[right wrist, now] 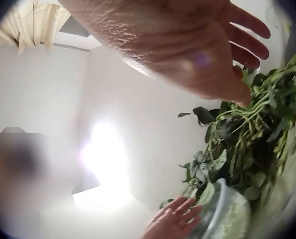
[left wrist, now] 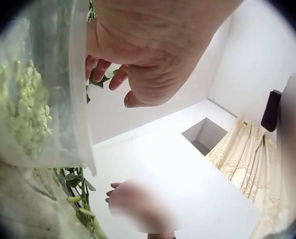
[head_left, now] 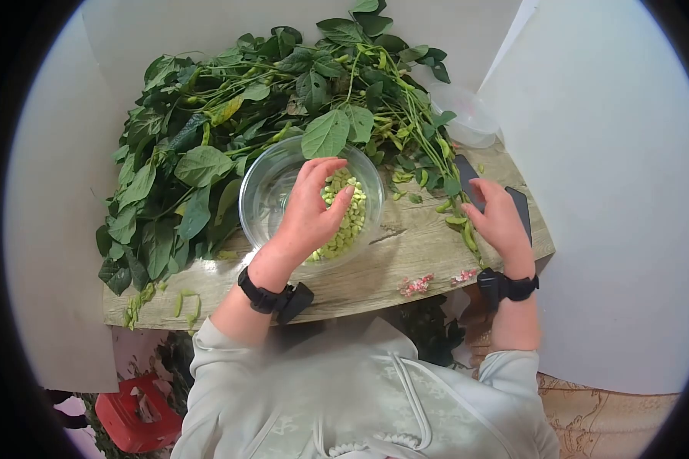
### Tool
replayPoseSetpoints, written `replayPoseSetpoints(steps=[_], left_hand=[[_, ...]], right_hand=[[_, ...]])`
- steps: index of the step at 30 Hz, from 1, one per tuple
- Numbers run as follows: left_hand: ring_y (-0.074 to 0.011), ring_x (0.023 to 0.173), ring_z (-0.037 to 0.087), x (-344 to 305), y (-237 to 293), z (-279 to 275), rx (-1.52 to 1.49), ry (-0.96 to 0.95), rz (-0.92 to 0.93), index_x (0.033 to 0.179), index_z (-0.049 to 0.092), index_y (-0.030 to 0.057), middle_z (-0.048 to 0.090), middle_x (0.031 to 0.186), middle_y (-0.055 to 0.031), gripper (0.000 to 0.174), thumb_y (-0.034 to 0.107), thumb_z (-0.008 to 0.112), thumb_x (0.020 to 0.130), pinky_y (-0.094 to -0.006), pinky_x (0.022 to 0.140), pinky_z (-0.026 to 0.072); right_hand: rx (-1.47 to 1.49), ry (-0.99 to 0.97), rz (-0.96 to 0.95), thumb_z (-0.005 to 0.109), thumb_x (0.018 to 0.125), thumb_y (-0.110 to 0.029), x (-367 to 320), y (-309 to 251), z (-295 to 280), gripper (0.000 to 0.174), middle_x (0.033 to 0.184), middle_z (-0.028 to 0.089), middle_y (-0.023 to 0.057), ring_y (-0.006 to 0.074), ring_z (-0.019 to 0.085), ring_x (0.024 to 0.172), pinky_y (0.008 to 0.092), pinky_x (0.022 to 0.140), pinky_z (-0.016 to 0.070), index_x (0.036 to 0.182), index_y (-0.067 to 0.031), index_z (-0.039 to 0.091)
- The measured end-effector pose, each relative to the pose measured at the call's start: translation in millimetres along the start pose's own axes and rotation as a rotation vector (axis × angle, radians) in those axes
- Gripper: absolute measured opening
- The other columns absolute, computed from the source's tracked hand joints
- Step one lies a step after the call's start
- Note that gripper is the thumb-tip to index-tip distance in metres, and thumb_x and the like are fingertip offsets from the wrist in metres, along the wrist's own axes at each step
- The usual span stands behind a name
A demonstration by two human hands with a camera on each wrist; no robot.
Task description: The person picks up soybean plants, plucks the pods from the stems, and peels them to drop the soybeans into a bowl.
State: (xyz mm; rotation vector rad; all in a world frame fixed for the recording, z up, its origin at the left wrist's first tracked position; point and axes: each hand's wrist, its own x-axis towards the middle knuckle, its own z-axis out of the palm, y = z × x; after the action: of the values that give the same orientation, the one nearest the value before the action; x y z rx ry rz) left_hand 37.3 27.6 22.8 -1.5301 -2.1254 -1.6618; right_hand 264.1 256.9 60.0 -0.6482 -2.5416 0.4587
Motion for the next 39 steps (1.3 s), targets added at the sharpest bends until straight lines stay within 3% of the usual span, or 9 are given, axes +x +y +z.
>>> replayPoseSetpoints(steps=[6, 10, 19, 25, 28, 31, 33, 37, 39], left_hand=[[-0.0238, 0.114, 0.055, -1, 3, 1, -0.017, -0.015, -0.018, 0.125, 0.054, 0.0031, 0.053, 0.124, -0.0108, 0.038, 0.012, 0.064, 0.090, -0.0357, 0.094, 0.0465], [-0.0225, 0.112, 0.055, -1, 5, 1, -0.015, -0.038, -0.027, 0.126, 0.053, 0.0031, 0.053, 0.124, -0.0104, 0.038, 0.011, 0.063, 0.090, -0.0343, 0.092, 0.0481], [-0.0222, 0.110, 0.057, -4, 6, 1, -0.059, -0.070, -0.057, 0.126, 0.053, 0.0026, 0.053, 0.125, -0.0111, 0.036, 0.007, 0.060, 0.091, -0.0327, 0.087, 0.0501], [-0.0217, 0.107, 0.059, -4, 4, 4, -0.062, -0.078, -0.063, 0.127, 0.053, 0.0017, 0.056, 0.121, -0.0125, 0.035, 0.006, 0.058, 0.092, -0.0326, 0.085, 0.0504], [-0.0210, 0.105, 0.060, -5, 5, 4, -0.087, -0.083, -0.057, 0.127, 0.053, 0.0011, 0.059, 0.118, -0.0126, 0.036, 0.008, 0.058, 0.093, -0.0320, 0.084, 0.0505], [-0.0270, 0.104, 0.061, -4, 6, 4, -0.107, -0.082, -0.054, 0.127, 0.052, 0.0012, 0.058, 0.115, -0.0156, 0.037, 0.010, 0.059, 0.091, -0.0358, 0.081, 0.0513], [-0.0272, 0.104, 0.061, -3, 6, 4, -0.113, -0.086, -0.061, 0.127, 0.051, 0.0009, 0.058, 0.115, -0.0164, 0.038, 0.012, 0.060, 0.091, -0.0357, 0.082, 0.0514], [-0.0203, 0.102, 0.060, -2, 1, 4, -0.108, -0.129, -0.118, 0.134, 0.046, 0.0004, 0.059, 0.119, -0.0127, 0.047, 0.016, 0.061, 0.093, -0.0312, 0.082, 0.0507], [-0.0240, 0.104, 0.061, -2, 4, 3, -0.135, -0.116, -0.161, 0.137, 0.042, 0.0010, 0.058, 0.120, -0.0155, 0.055, 0.020, 0.065, 0.090, -0.0343, 0.083, 0.0512]], right_hand=[[-0.143, -0.054, 0.085, 0.076, 0.075, -0.011, -2, 19, 48, 0.069, 0.112, 0.054, 0.0224, 0.0384, 0.055, 0.106, 0.0427, 0.089, 0.0479, 0.135, 0.0004, 0.043], [-0.194, 0.021, 0.103, 0.077, 0.075, -0.010, 3, 16, 64, 0.075, 0.115, 0.052, 0.0251, 0.0420, 0.053, 0.107, 0.0458, 0.091, 0.0466, 0.138, 0.0017, 0.038], [-0.226, 0.164, 0.126, 0.065, 0.080, -0.002, 22, 43, 98, 0.047, 0.109, 0.057, 0.0252, 0.0415, 0.055, 0.105, 0.0448, 0.091, 0.0454, 0.124, 0.0047, 0.051], [0.115, 0.375, 0.031, 0.057, 0.083, -0.002, 36, 51, 107, 0.033, 0.104, 0.060, 0.0226, 0.0393, 0.058, 0.098, 0.0435, 0.086, 0.0464, 0.116, 0.0047, 0.057], [0.326, 0.366, 0.151, 0.056, 0.084, -0.002, 57, 50, 114, 0.037, 0.108, 0.062, 0.0238, 0.0396, 0.060, 0.101, 0.0423, 0.089, 0.0466, 0.120, 0.0046, 0.057], [0.408, 0.468, 0.036, 0.055, 0.085, -0.001, 80, 30, 113, 0.038, 0.110, 0.064, 0.0227, 0.0337, 0.063, 0.101, 0.0384, 0.090, 0.0473, 0.123, 0.0046, 0.056], [0.682, 0.495, 0.016, 0.053, 0.087, 0.000, 93, 2, 108, 0.036, 0.106, 0.065, 0.0196, 0.0264, 0.064, 0.096, 0.0347, 0.088, 0.0483, 0.122, 0.0045, 0.057], [0.677, 0.476, -0.037, 0.055, 0.087, 0.001, 127, -14, 123, 0.035, 0.103, 0.067, 0.0138, 0.0190, 0.064, 0.089, 0.0304, 0.081, 0.0496, 0.122, 0.0064, 0.057], [0.720, 0.412, 0.004, 0.056, 0.087, 0.001, 128, -26, 134, 0.035, 0.103, 0.067, 0.0128, 0.0169, 0.063, 0.088, 0.0293, 0.080, 0.0499, 0.122, 0.0064, 0.056]])
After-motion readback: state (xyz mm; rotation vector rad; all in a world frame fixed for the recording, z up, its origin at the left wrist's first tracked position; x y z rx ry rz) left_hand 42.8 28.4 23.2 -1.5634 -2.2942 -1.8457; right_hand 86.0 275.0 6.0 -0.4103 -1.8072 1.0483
